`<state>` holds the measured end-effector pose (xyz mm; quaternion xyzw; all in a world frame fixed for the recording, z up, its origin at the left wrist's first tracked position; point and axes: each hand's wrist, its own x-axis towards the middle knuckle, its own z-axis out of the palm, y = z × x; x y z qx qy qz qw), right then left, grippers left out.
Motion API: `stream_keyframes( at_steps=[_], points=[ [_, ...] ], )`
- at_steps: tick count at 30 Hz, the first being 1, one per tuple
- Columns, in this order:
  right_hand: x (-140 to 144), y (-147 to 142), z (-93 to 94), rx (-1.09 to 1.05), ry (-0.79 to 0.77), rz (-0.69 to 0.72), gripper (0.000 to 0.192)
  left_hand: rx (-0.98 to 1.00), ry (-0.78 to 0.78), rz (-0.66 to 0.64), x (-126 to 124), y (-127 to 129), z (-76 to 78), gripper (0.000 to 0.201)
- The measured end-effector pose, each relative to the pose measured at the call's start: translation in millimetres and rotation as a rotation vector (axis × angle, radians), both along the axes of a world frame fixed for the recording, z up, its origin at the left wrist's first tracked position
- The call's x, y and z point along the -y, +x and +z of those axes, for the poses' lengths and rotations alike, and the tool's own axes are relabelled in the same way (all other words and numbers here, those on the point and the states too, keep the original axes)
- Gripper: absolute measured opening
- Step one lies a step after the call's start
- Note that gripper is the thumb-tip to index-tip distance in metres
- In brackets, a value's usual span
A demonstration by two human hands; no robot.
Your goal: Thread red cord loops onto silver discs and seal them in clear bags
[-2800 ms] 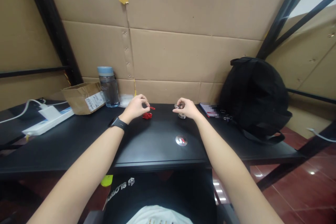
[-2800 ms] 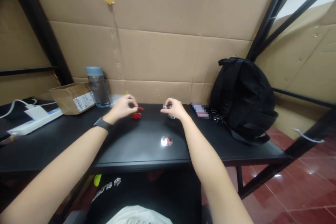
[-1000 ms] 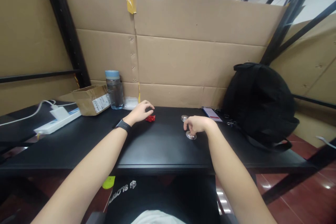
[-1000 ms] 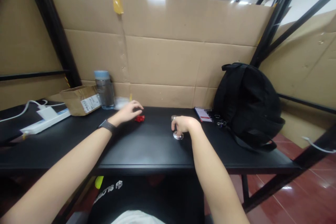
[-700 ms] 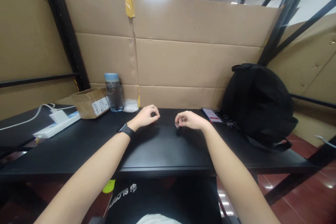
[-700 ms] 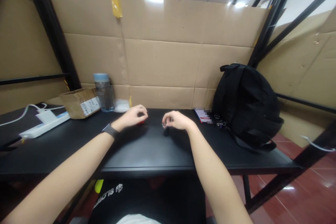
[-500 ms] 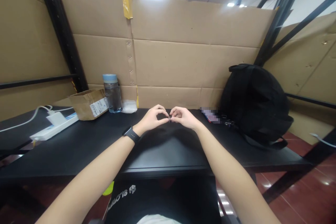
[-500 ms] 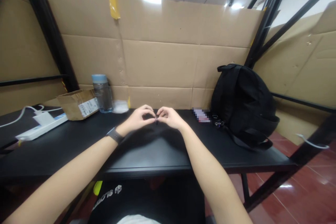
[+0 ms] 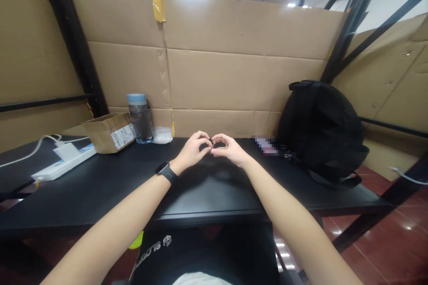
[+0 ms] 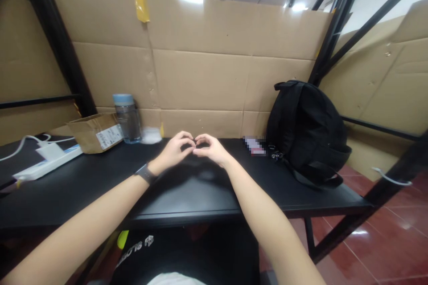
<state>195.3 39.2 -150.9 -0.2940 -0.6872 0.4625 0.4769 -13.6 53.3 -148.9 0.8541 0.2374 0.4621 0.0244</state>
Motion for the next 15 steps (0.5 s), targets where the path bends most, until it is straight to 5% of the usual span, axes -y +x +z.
stream_keyframes(
  at_steps=[15],
  points=[
    [-8.3, -6.6, -12.2, 0.083, -0.012, -0.045, 0.047, 0.024, -0.027, 0.024, -5.9, -3.6, -3.3, 0.006]
  ],
)
